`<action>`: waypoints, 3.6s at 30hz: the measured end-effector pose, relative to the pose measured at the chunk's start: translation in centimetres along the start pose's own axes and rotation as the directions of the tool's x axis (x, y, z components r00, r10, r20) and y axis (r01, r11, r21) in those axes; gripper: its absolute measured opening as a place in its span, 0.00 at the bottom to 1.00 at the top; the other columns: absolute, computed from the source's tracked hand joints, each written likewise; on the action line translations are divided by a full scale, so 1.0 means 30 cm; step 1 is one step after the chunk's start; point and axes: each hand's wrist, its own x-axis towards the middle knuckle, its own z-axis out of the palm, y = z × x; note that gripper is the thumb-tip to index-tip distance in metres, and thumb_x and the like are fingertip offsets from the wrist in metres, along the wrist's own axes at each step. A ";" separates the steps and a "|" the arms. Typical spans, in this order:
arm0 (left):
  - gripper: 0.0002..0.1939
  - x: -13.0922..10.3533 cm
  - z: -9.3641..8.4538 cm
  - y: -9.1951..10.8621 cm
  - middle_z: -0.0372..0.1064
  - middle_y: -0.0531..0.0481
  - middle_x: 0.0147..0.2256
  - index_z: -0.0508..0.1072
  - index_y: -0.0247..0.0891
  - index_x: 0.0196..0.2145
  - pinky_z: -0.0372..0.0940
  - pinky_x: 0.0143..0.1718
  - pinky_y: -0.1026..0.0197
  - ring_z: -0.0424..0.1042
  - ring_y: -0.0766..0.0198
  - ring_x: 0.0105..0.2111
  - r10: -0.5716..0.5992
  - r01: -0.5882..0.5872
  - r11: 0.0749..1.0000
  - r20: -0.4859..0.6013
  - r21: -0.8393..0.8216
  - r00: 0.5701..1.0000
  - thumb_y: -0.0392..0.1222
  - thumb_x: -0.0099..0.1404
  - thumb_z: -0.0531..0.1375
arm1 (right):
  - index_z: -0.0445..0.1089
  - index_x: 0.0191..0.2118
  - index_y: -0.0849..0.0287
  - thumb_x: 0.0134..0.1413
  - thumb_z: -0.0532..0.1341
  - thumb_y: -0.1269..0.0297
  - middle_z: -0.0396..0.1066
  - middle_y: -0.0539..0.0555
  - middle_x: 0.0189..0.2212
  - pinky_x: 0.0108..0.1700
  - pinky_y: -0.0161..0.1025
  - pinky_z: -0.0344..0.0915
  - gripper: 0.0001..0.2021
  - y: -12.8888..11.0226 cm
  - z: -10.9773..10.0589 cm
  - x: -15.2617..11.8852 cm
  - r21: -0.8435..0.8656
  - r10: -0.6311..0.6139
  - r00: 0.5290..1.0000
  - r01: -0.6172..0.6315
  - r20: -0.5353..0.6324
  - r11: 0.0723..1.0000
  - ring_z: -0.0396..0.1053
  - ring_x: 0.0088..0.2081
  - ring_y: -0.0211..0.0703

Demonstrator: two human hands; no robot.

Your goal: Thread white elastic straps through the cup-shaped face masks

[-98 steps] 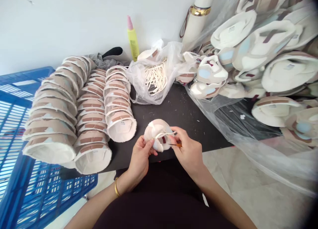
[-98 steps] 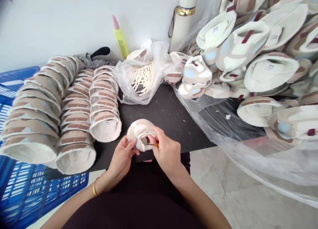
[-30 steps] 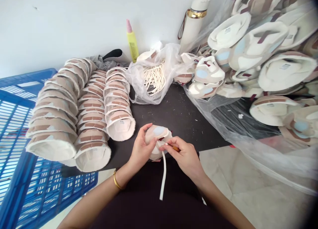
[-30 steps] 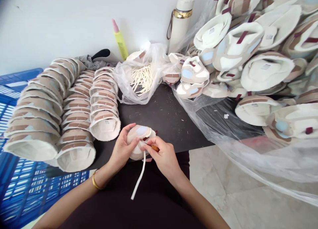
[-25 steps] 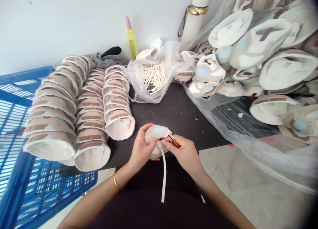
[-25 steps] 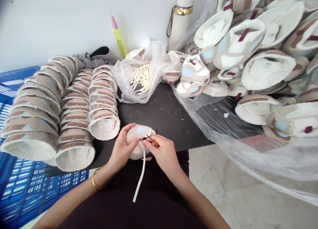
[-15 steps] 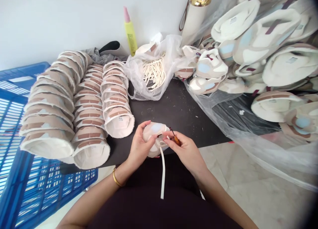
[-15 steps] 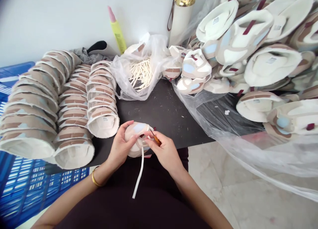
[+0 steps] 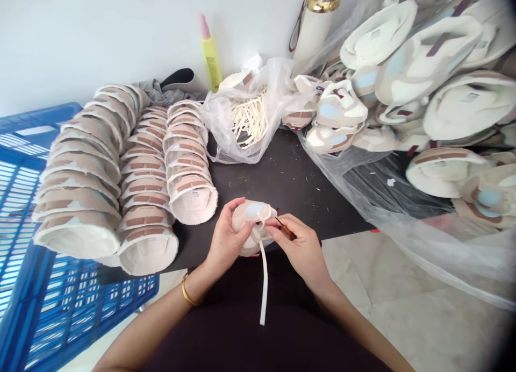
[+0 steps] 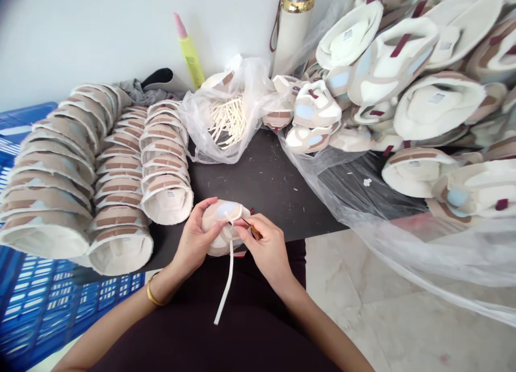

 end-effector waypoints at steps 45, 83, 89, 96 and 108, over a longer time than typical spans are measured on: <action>0.24 -0.011 0.018 0.011 0.73 0.48 0.46 0.67 0.41 0.52 0.68 0.48 0.58 0.74 0.59 0.45 0.041 -0.037 0.998 -0.103 0.043 0.994 0.42 0.59 0.67 | 0.66 0.39 0.57 0.69 0.51 0.68 0.67 0.51 0.34 0.39 0.38 0.62 0.08 -0.017 -0.007 -0.026 -0.342 -0.199 0.966 0.245 0.164 0.907 0.65 0.35 0.40; 0.26 0.025 0.005 0.043 0.75 0.47 0.37 0.69 0.33 0.45 0.68 0.39 0.60 0.74 0.62 0.34 -0.338 0.294 0.891 -0.074 -0.346 0.938 0.43 0.51 0.73 | 0.65 0.33 0.59 0.68 0.49 0.69 0.65 0.52 0.32 0.27 0.35 0.56 0.12 0.005 0.056 -0.018 -0.657 -0.303 0.944 0.313 0.134 0.686 0.63 0.25 0.36; 0.22 0.017 -0.001 0.041 0.76 0.47 0.33 0.76 0.31 0.39 0.67 0.35 0.63 0.73 0.65 0.30 -0.405 0.396 0.852 0.047 -0.342 0.913 0.43 0.48 0.75 | 0.65 0.33 0.58 0.68 0.49 0.68 0.67 0.53 0.34 0.27 0.36 0.57 0.12 0.008 0.067 -0.021 -0.684 -0.333 0.930 0.345 0.156 0.642 0.64 0.25 0.37; 0.17 0.010 0.015 0.009 0.74 0.52 0.32 0.75 0.36 0.38 0.66 0.35 0.64 0.72 0.66 0.30 -0.237 0.232 0.937 0.013 -0.260 0.971 0.49 0.57 0.70 | 0.66 0.34 0.58 0.68 0.49 0.68 0.66 0.53 0.33 0.29 0.36 0.59 0.12 0.013 0.043 -0.029 -0.627 -0.299 0.945 0.312 0.130 0.714 0.65 0.27 0.38; 0.17 -0.012 0.026 0.020 0.75 0.51 0.35 0.74 0.36 0.41 0.66 0.36 0.65 0.73 0.65 0.32 -0.192 0.177 0.959 -0.048 -0.223 0.980 0.46 0.57 0.70 | 0.73 0.36 0.56 0.65 0.58 0.60 0.63 0.49 0.26 0.28 0.34 0.59 0.10 0.001 0.040 0.008 -0.206 -0.130 0.990 0.138 0.051 0.969 0.62 0.26 0.36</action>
